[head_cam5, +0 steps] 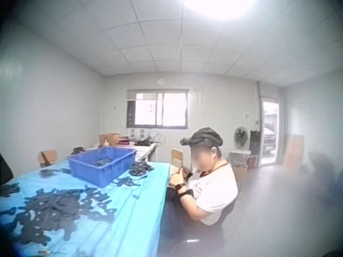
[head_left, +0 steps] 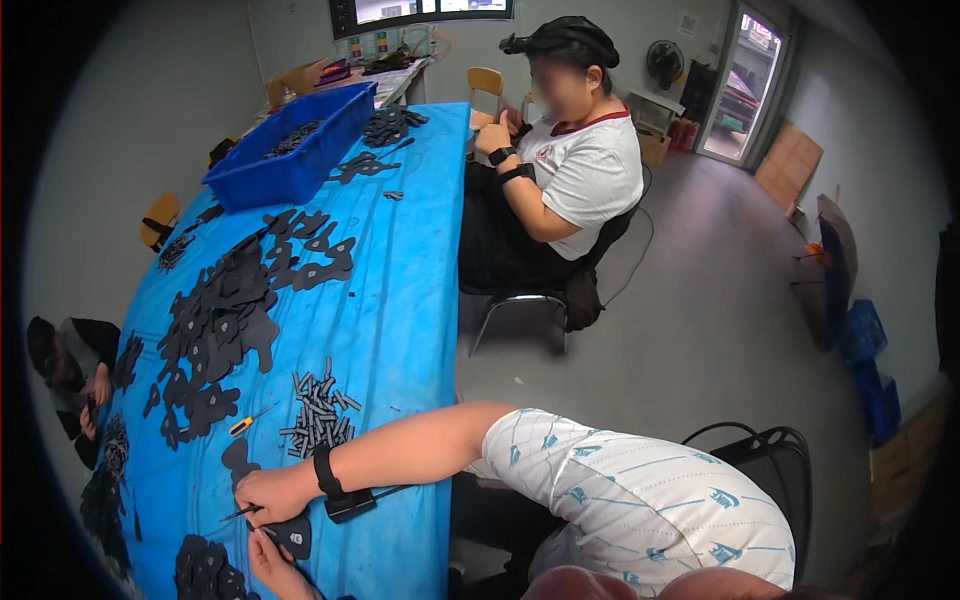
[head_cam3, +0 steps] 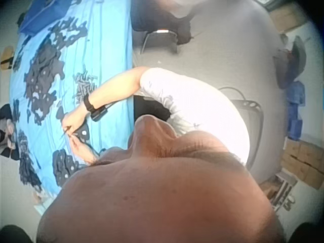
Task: Manually assembling black shoe components by inserting small metal pins or screws into pre-cut patterns.
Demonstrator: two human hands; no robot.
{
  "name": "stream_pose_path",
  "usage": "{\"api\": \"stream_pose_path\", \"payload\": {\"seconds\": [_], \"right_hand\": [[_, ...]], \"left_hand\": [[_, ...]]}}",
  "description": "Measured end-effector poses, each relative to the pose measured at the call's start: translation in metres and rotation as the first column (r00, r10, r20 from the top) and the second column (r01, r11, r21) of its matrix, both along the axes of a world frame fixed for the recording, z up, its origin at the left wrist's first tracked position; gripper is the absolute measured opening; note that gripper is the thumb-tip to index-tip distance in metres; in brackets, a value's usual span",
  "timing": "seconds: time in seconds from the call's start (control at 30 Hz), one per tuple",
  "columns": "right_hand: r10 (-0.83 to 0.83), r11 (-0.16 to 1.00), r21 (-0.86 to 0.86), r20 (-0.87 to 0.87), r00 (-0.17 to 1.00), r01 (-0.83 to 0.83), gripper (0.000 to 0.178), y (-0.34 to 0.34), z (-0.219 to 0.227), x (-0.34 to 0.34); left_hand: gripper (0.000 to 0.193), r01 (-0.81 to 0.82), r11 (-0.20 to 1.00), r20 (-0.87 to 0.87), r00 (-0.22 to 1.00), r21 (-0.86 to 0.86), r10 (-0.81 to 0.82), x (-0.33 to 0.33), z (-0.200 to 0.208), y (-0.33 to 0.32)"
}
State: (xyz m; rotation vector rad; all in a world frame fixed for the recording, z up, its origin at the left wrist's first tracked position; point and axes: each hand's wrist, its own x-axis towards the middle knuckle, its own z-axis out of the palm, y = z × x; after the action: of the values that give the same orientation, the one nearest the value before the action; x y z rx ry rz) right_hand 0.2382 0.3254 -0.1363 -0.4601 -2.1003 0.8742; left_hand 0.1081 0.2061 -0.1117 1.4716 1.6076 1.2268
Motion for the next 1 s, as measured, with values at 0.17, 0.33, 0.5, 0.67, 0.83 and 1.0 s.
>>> {"api": "stream_pose_path", "payload": {"seconds": [0.17,0.33,0.5,0.67,0.83,1.0], "right_hand": [[-0.002,1.000,0.028,-0.029,1.000,0.003,0.019,-0.005,0.002,0.000],[-0.058,0.998,-0.010,0.002,0.998,0.058,0.021,-0.004,0.001,0.002],[-0.055,0.998,-0.019,-0.039,0.998,0.055,0.022,-0.012,0.009,0.005],[-0.058,0.997,-0.054,-0.030,0.998,0.056,0.022,-0.010,0.010,0.005],[-0.011,1.000,-0.014,-0.073,0.997,0.010,0.018,-0.006,0.008,0.003],[-0.032,0.999,-0.032,-0.025,0.999,0.031,0.014,-0.006,0.007,0.002]], "left_hand": [[0.023,-0.011,0.999,0.199,0.980,0.034,0.004,-0.004,-0.021,0.010],[0.027,0.089,0.995,0.359,0.928,0.043,-0.099,-0.006,-0.023,0.015],[0.031,0.042,0.999,0.009,0.999,0.030,-0.042,-0.004,-0.007,0.003],[0.030,-0.027,0.998,-0.041,0.999,0.063,0.029,0.000,-0.002,0.002],[0.030,-0.043,0.997,-0.040,0.998,0.070,0.046,-0.007,-0.011,0.005],[0.022,-0.084,0.989,0.199,0.978,0.125,0.058,-0.007,-0.034,0.020]]}}
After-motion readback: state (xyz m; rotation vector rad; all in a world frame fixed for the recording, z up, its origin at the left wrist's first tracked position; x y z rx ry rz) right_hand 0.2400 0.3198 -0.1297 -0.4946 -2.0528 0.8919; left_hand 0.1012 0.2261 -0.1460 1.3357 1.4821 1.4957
